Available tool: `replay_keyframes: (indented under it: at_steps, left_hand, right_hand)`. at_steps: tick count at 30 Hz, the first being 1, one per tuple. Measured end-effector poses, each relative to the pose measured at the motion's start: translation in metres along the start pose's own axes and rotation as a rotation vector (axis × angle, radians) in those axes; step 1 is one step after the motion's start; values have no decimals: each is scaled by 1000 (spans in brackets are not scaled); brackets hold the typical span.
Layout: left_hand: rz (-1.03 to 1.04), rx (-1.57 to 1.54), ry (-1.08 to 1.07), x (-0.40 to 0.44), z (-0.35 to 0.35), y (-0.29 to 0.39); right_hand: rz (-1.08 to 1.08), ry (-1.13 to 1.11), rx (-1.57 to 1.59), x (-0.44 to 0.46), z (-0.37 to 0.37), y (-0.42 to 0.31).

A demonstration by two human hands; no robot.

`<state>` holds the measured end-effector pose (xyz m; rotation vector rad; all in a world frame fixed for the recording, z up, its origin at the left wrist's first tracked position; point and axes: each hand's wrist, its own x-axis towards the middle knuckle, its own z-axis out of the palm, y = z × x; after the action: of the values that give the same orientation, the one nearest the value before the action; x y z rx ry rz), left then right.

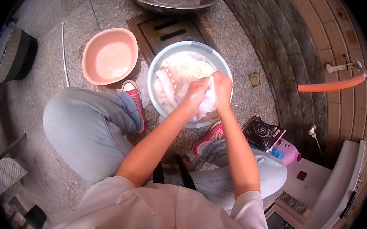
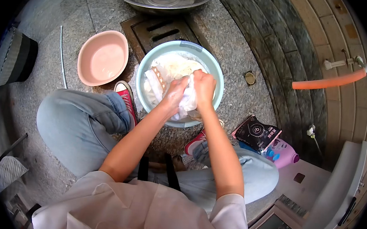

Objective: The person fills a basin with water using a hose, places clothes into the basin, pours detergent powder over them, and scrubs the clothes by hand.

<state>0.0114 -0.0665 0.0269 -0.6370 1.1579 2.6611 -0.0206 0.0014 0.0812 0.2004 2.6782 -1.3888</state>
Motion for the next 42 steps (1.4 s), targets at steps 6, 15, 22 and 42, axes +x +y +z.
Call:
replay_keyframes:
  at_steps: [6, 15, 22, 42]
  left_hand:
    - [-147, 135, -32, -8, -6, 1]
    - [-111, -191, -57, 7, -20, -1]
    - [82, 461, -204, 3, -5, 51]
    - [518, 1448, -124, 7, -26, 94]
  right_hand:
    - [-103, 27, -227, 5, 7, 12]
    - [-53, 83, -302, 1, 24, 26]
    - [-202, -47, -60, 36, -23, 45]
    - [-148, -133, 375, 24, -86, -7]
